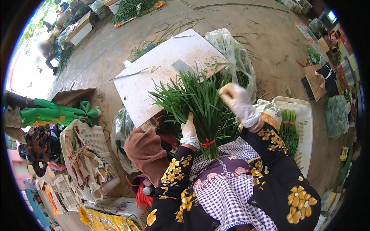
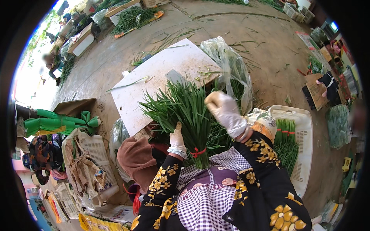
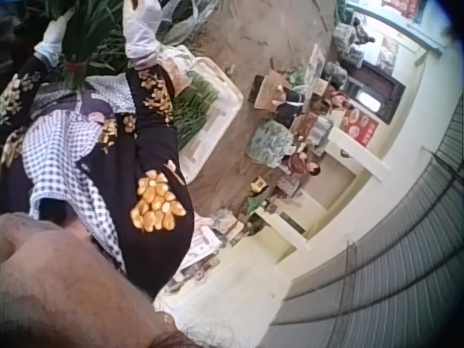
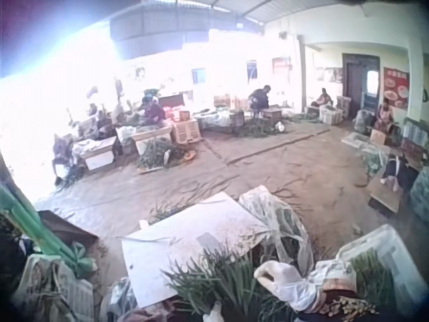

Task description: The person gathers green onions, trims the ends with a knife, aligns them into bundles, and ties each bundle with a red rubber band. The finished bundles are placed into a white plastic basket.

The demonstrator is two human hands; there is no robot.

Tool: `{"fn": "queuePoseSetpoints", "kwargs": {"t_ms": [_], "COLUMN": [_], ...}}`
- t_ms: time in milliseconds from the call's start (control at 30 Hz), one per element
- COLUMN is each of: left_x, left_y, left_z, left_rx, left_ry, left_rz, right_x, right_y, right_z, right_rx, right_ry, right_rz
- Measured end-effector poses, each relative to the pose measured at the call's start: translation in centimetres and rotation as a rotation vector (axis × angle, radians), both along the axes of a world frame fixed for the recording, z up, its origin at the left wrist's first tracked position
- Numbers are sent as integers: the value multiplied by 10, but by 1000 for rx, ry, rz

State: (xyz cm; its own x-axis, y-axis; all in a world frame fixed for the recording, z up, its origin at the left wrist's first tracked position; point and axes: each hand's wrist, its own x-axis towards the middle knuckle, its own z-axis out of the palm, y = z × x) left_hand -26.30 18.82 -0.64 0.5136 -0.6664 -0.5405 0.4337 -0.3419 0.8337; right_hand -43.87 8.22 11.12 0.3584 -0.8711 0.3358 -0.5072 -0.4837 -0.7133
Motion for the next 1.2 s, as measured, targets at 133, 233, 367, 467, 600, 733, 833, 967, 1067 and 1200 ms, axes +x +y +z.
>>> {"fn": "queuePoseSetpoints", "kwargs": {"t_ms": [133, 233, 367, 467, 600, 733, 833, 967, 1067, 1200], "left_x": [-6, -7, -9, -11, -12, -7, -6, -7, -7, -10], "left_y": [0, 3, 6, 6, 7, 7, 7, 6, 6, 7], "left_z": [-12, -1, 18, 13, 7, -5, -11, -14, -11, 0], "left_rx": [-150, -79, -115, -90, -59, -103, -121, -129, -120, -133], "left_ry": [107, 37, 68, 98, 83, 146, 160, 170, 175, 216], "left_rz": [-68, -102, -94, -66, -48, -97, -104, -116, -136, -119], "right_x": [45, 51, 44, 42, 40, 37, 40, 37, 38, 42], "right_y": [20, 11, 0, -4, -5, -5, 0, 0, -1, 2], "right_z": [-23, -47, -49, -57, -56, -50, -37, -48, -52, -42], "right_rx": [118, 5, 161, 81, 287, 234, 279, 265, 286, 233], "right_ry": [-34, 28, 50, 20, -60, 17, -47, -85, -126, -176], "right_rz": [319, 240, 206, 268, 237, 283, 267, 337, 352, 393]}}
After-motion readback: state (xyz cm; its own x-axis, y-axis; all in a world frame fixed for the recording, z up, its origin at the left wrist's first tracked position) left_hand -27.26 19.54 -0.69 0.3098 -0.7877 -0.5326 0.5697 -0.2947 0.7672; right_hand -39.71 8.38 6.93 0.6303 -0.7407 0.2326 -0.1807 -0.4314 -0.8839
